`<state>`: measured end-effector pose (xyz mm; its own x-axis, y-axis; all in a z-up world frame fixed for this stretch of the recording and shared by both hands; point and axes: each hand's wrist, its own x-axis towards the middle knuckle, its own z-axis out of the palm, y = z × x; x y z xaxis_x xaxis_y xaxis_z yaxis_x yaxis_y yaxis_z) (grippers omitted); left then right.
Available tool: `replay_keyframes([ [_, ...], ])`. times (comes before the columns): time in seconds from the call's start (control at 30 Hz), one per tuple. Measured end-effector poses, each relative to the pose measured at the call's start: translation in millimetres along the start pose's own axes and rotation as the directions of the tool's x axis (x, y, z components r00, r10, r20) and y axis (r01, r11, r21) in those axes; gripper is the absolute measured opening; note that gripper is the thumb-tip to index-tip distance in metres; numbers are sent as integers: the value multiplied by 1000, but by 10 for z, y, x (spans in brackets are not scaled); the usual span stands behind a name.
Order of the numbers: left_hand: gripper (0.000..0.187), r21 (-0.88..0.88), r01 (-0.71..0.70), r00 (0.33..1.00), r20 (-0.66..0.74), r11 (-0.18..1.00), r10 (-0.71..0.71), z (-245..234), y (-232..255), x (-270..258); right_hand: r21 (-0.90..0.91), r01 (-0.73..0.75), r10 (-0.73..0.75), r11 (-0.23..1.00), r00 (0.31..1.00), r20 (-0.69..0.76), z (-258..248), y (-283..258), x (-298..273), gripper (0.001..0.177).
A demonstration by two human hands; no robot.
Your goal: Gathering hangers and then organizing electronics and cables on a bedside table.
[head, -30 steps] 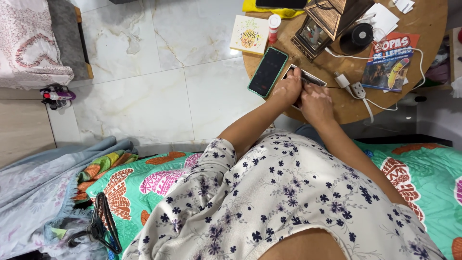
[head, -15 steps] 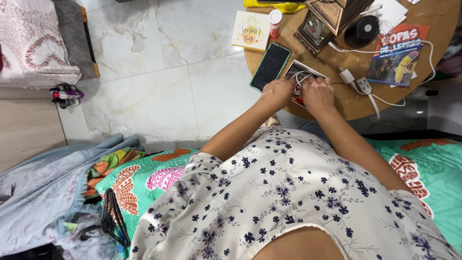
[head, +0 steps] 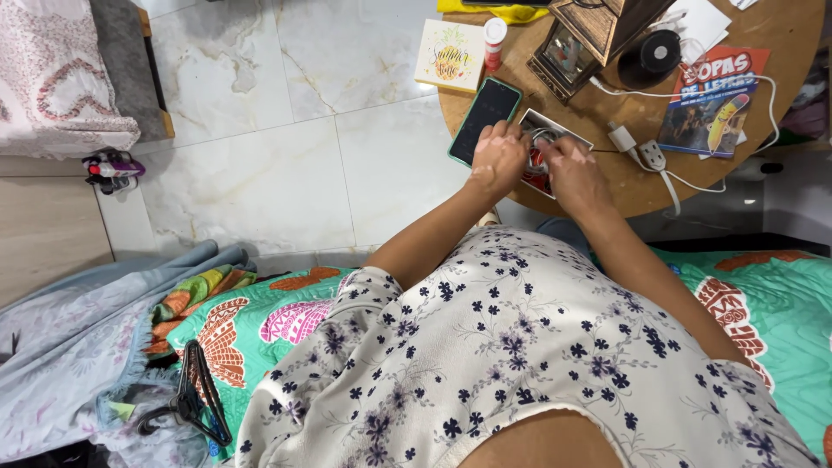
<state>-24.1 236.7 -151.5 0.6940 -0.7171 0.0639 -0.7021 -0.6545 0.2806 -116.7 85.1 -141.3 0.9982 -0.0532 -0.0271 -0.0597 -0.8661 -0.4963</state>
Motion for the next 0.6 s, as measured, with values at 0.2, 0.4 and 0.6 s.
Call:
replay_keyframes([
  [0.2, 16, -127, 118, 974, 209, 985, -90, 418, -38, 115, -142, 66, -65, 988, 998, 8, 158, 96, 13, 12],
  [0.4, 28, -378, 404, 902, 315, 833, -294, 477, -91, 253, -33, -12, 15, 999, 997, 74, 170, 127, 75, 17],
  [0.6, 18, -258, 288, 939, 267, 922, -219, 795, -182, 200, -64, 37, -36, 997, 999, 21, 270, 187, 44, 11],
])
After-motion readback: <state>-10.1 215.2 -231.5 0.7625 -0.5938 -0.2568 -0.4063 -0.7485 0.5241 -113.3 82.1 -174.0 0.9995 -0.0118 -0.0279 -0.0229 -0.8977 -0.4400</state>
